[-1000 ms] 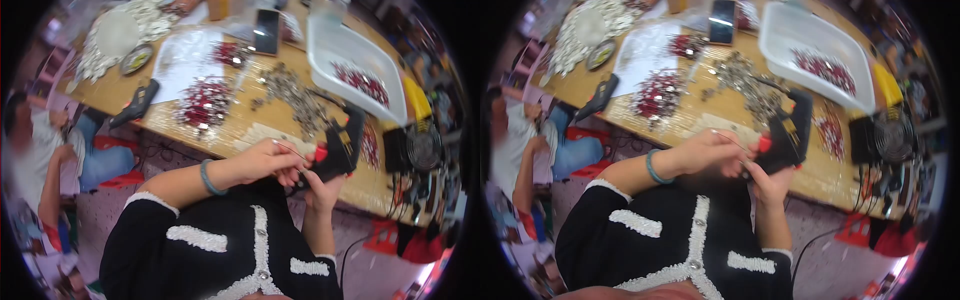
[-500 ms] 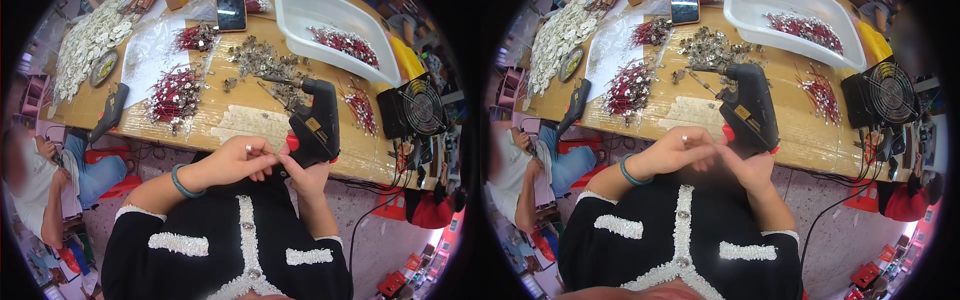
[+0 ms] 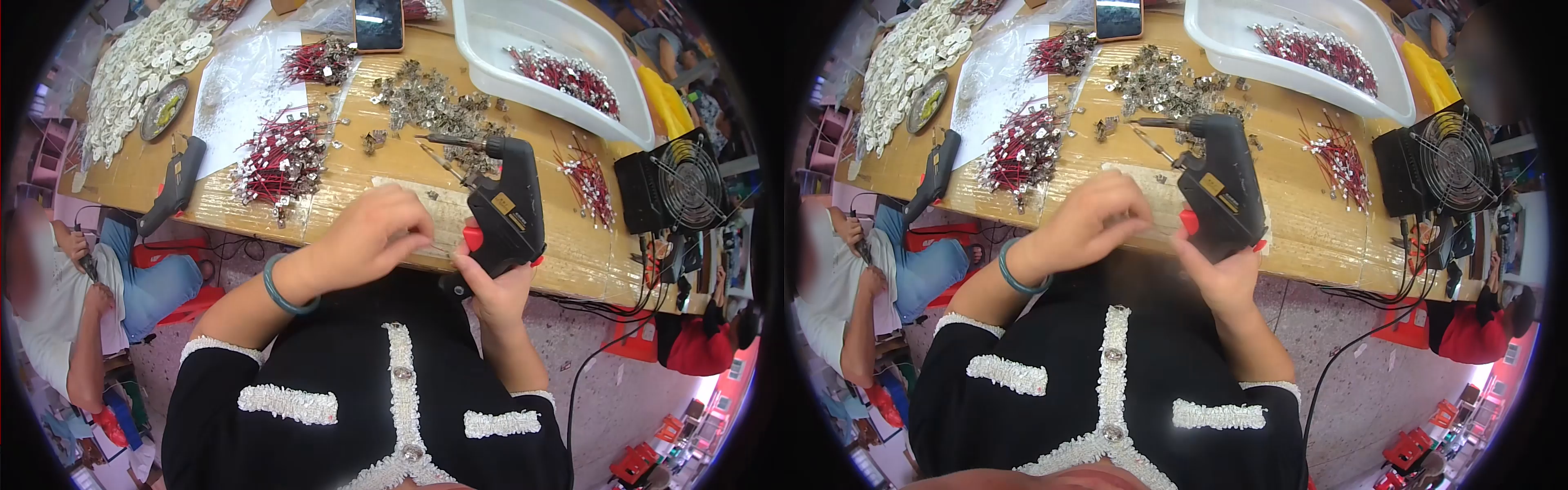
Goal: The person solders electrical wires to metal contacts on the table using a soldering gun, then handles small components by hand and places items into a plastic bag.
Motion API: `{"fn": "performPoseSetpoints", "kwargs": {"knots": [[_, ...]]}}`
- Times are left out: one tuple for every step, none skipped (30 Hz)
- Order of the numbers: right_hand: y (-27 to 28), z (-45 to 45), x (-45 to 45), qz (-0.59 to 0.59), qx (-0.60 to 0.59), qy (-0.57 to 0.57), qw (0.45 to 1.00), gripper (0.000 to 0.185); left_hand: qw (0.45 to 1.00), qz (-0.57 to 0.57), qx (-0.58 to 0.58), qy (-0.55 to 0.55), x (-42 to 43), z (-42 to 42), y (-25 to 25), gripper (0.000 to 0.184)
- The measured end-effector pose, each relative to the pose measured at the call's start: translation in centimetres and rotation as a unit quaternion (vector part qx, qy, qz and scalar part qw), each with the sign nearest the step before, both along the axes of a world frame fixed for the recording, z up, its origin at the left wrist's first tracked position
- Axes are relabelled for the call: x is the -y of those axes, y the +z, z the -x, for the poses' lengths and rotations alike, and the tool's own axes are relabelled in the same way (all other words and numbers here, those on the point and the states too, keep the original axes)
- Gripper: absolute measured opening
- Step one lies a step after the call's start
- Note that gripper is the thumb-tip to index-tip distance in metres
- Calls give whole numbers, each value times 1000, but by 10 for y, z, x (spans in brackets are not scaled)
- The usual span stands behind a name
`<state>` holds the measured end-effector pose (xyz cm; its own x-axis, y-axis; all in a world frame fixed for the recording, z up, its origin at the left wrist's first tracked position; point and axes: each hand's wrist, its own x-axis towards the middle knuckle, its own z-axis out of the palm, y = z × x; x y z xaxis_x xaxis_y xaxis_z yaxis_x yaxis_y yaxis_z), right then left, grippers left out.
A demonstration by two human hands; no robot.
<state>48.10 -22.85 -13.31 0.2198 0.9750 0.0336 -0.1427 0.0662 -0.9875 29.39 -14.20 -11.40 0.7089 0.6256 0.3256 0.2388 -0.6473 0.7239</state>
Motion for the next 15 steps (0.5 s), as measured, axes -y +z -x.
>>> {"fn": "performPoseSetpoints", "kwargs": {"knots": [[-5, -3, -1, -13, 1, -20, 1000, 42, 1000, 3, 0, 3, -7, 0, -1, 6], [-7, -6, -2, -27, 1, -40, 999, 39, 1000, 4, -16, 11, -13, 1, -2, 6], [-3, -10, -1, -23, -1, -45, 999, 39, 999, -21, -20, 19, -17, -1, -4, 7], [1, -13, 0, -12, -21, -47, 999, 39, 998, -47, -24, 28, -20, -2, -8, 7], [3, -15, 1, 0, -41, -48, 998, 39, 996, -70, -28, 36, -21, -4, -10, 8], [1, -18, 3, -8, -42, -49, 998, 41, 996, -69, -41, 38, -20, -4, -8, 7], [-2, -21, 4, -16, -43, -51, 998, 42, 995, -68, -56, 40, -16, -5, -5, 7], [-6, -23, 7, -23, -45, -53, 997, 43, 995, -65, -70, 41, -13, -5, -4, 6], [-7, -25, 10, -16, -41, -47, 998, 43, 996, -52, -66, 43, -9, -3, -5, 6], [-9, -27, 13, -11, -37, -42, 998, 42, 996, -40, -61, 45, -6, -2, -6, 5], [-9, -30, 14, -8, -31, -36, 999, 41, 997, -30, -54, 47, -6, -2, -6, 4], [-8, -33, 17, -1, -41, -33, 999, 40, 997, -16, -39, 62, -6, -1, -8, 4], [-5, -36, 20, 8, -51, -30, 998, 39, 997, -1, -24, 77, -5, 0, -9, 4], [-4, -39, 23, 15, -61, -26, 998, 37, 996, 14, -8, 92, -5, 1, -11, 5], [-5, -41, 25, -1, -38, -29, 999, 38, 995, 18, -23, 95, -6, 1, -10, 5]]}}
